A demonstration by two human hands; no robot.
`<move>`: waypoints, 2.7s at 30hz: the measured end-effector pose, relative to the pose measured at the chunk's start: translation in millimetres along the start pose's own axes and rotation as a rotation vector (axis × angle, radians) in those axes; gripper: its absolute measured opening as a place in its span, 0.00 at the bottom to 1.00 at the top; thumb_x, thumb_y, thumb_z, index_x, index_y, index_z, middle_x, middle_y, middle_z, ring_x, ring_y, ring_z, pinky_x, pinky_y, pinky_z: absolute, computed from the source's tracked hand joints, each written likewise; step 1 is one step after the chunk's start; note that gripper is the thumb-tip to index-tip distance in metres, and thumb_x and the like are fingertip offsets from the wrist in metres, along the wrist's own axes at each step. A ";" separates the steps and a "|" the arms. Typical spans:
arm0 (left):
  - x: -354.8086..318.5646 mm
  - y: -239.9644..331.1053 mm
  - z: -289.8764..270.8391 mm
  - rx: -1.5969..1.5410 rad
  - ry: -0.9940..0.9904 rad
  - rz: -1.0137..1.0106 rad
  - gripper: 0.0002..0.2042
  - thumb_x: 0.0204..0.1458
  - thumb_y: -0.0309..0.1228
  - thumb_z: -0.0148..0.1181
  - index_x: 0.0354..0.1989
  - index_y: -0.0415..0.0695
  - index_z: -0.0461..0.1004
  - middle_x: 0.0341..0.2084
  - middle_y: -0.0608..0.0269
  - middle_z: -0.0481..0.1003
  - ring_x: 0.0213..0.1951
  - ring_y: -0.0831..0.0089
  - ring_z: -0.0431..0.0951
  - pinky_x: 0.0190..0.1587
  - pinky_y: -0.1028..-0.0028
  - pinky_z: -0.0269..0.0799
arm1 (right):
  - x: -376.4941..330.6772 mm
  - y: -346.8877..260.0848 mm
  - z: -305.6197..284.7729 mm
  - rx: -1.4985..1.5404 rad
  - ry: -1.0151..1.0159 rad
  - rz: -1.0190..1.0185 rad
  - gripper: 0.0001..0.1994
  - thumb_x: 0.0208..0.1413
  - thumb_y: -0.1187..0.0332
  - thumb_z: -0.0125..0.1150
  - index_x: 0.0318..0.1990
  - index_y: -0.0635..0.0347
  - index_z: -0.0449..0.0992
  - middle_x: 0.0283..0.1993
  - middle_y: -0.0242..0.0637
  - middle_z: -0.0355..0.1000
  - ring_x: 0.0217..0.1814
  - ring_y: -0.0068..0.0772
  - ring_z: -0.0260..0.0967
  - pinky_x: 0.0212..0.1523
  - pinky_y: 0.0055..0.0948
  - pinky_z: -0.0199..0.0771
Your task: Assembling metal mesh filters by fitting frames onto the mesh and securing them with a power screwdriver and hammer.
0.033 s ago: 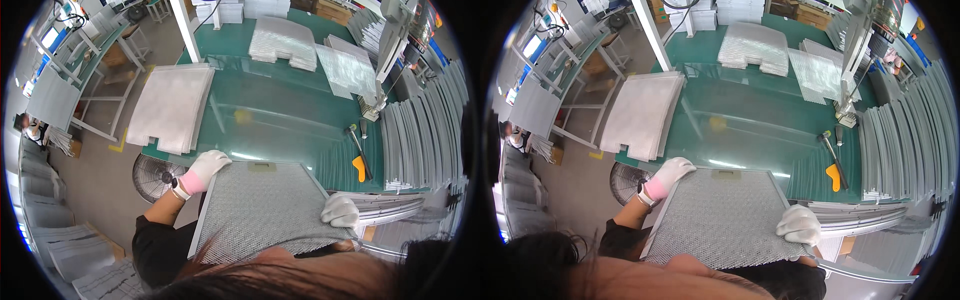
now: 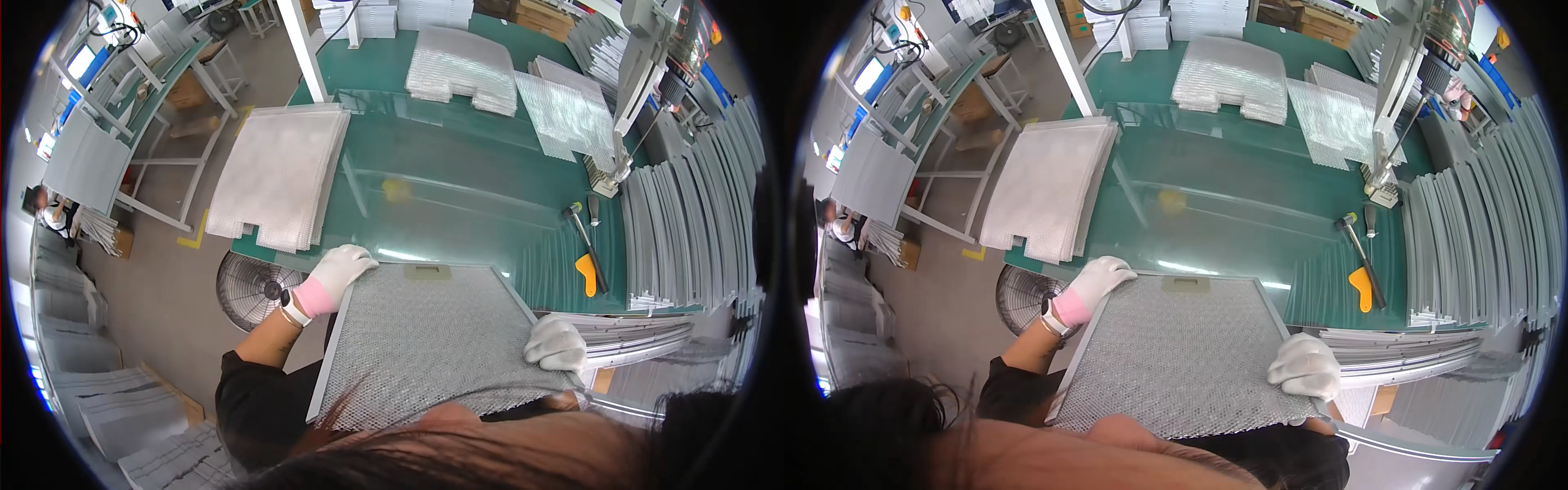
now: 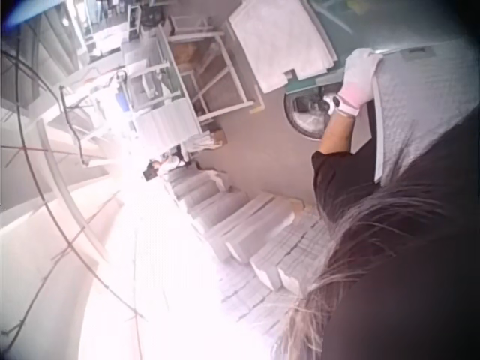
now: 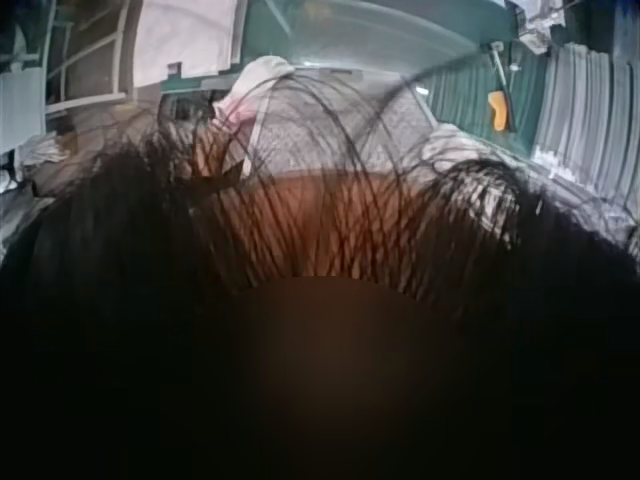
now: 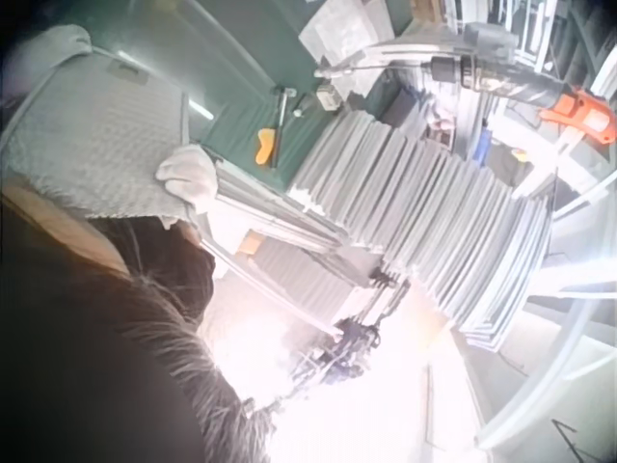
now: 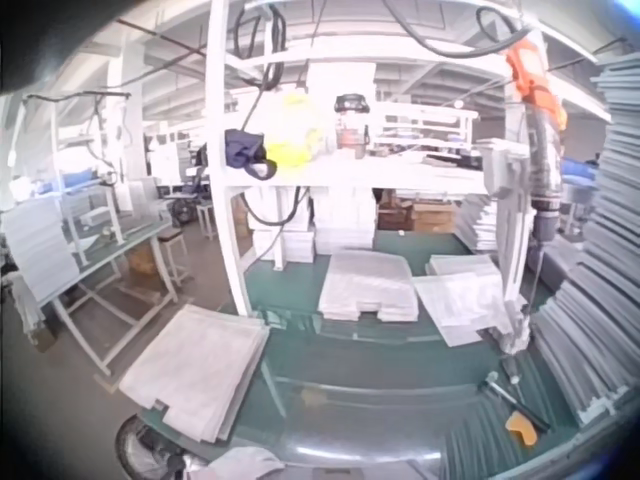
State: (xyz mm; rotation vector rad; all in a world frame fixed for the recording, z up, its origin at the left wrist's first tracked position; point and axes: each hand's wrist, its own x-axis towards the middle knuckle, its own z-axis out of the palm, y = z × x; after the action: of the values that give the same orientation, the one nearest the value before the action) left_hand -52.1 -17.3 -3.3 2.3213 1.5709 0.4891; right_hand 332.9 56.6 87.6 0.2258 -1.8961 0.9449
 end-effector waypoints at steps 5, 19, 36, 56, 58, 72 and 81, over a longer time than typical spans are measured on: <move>4.3 -18.3 16.7 -0.035 0.044 -0.014 0.15 0.44 0.31 0.59 0.42 0.45 0.74 0.40 0.55 0.73 0.46 0.56 0.73 0.50 0.63 0.70 | 1.9 5.3 6.1 -0.019 0.134 -0.022 0.19 0.59 0.54 0.58 0.25 0.60 0.67 0.26 0.42 0.72 0.29 0.35 0.71 0.26 0.31 0.66; 22.2 17.2 65.2 -0.232 0.779 -0.549 0.28 0.33 0.38 0.78 0.40 0.36 0.72 0.32 0.47 0.77 0.36 0.50 0.78 0.38 0.61 0.73 | 86.0 88.4 -19.5 -0.379 0.832 0.520 0.13 0.63 0.67 0.54 0.26 0.58 0.63 0.25 0.20 0.56 0.27 0.11 0.48 0.27 0.17 0.49; 51.3 54.6 -112.8 -1.172 0.671 0.039 0.17 0.53 0.22 0.55 0.53 0.35 0.68 0.46 0.60 0.73 0.47 0.77 0.73 0.51 0.75 0.68 | 77.3 92.2 -23.3 -0.360 0.819 0.445 0.12 0.64 0.66 0.56 0.28 0.57 0.66 0.25 0.20 0.58 0.29 0.10 0.50 0.30 0.16 0.52; 67.7 50.6 -83.1 -0.702 1.126 0.037 0.07 0.59 0.22 0.44 0.42 0.37 0.68 0.30 0.71 0.67 0.31 0.85 0.62 0.35 0.81 0.62 | 95.2 65.1 -31.9 -0.540 0.635 0.200 0.44 0.47 0.77 0.67 0.70 0.66 0.47 0.67 0.45 0.58 0.56 0.29 0.67 0.49 0.23 0.69; 64.5 45.9 -80.0 -0.736 1.126 0.018 0.08 0.57 0.21 0.43 0.41 0.37 0.68 0.30 0.70 0.66 0.31 0.84 0.62 0.35 0.81 0.62 | 115.2 37.1 -39.3 -0.901 0.204 0.353 0.36 0.47 0.72 0.68 0.64 0.68 0.61 0.60 0.50 0.67 0.51 0.35 0.72 0.52 0.26 0.70; 57.6 41.5 -77.2 -0.828 1.064 0.077 0.10 0.57 0.22 0.48 0.46 0.36 0.70 0.34 0.69 0.72 0.34 0.81 0.67 0.40 0.78 0.66 | 203.5 3.5 -43.1 -0.749 -0.715 0.089 0.27 0.53 0.76 0.59 0.63 0.54 0.66 0.32 0.40 0.73 0.31 0.47 0.71 0.34 0.38 0.72; 47.1 59.0 -111.6 -0.631 0.860 0.190 0.06 0.55 0.28 0.58 0.39 0.40 0.72 0.31 0.70 0.72 0.30 0.81 0.68 0.34 0.77 0.65 | 222.7 20.7 -10.7 -0.581 -0.786 0.205 0.17 0.50 0.73 0.60 0.50 0.57 0.73 0.45 0.42 0.73 0.47 0.47 0.72 0.47 0.38 0.73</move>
State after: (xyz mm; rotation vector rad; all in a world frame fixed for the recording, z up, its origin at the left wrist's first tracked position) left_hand -35.4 11.3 127.4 1.8206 1.1750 1.8982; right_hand 215.1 129.8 263.4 0.0475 -2.8739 0.3989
